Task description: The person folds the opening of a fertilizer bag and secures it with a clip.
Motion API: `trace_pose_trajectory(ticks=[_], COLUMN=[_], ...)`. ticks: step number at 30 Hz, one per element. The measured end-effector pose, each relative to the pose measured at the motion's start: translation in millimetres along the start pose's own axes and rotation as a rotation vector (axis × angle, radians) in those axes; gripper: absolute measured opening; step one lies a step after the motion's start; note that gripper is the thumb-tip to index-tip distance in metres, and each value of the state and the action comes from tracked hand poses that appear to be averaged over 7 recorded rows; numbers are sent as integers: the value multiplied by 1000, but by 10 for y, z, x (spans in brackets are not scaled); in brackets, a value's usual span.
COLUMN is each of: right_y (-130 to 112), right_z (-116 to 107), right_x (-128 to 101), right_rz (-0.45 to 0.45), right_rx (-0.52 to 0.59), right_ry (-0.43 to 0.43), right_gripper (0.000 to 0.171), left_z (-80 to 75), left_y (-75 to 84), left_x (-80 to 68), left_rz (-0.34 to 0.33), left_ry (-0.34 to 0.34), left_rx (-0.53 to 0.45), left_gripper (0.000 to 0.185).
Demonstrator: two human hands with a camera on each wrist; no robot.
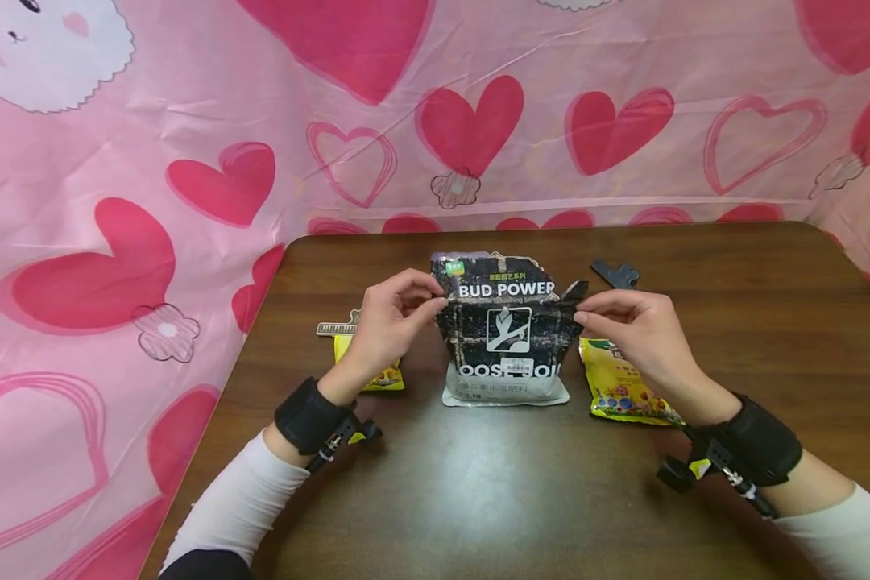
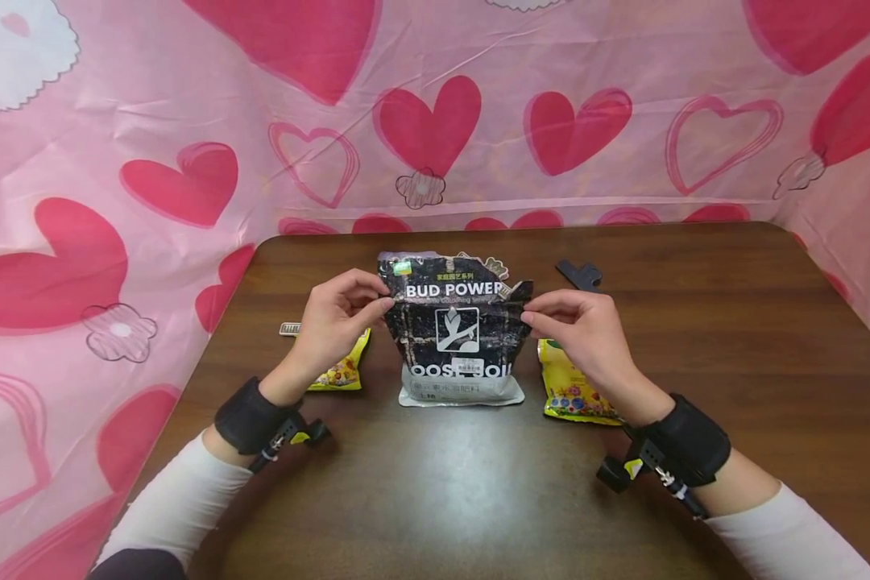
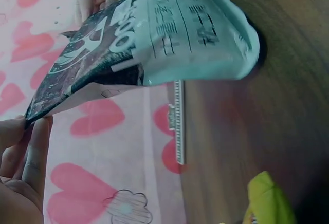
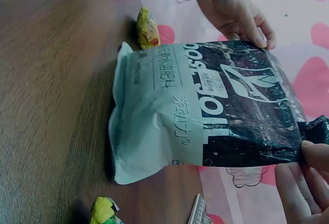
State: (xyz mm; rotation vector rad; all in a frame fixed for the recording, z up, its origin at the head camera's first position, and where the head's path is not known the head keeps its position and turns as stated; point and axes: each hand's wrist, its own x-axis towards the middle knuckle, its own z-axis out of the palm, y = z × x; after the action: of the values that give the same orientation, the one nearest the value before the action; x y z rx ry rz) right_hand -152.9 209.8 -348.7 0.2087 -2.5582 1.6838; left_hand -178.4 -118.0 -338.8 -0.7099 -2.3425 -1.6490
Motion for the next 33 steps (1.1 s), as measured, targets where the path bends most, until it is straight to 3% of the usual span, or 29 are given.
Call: trace_pose_trajectory(ticks=[5,18,29,33], right_y=[12,-43,-56,-55], right_z=[2,-64,-79,-92], right_x=[-4,32,12,30], right_rz=[-42,-58,-196,-334], right_rx=[-19,-88,-111,-193], right_ry=[41,-29,-31,-12], right_gripper=[17,12,23,30], left_z=[-10,-59,-85,-92], left_y=[11,107,119,131], left_x=[-9,11,6,20], left_rz=[33,-75,-47,-14], left_ry=[14,1,-22,-28], left_rx=[45,31,26,59], left_gripper=[14,16,20,21])
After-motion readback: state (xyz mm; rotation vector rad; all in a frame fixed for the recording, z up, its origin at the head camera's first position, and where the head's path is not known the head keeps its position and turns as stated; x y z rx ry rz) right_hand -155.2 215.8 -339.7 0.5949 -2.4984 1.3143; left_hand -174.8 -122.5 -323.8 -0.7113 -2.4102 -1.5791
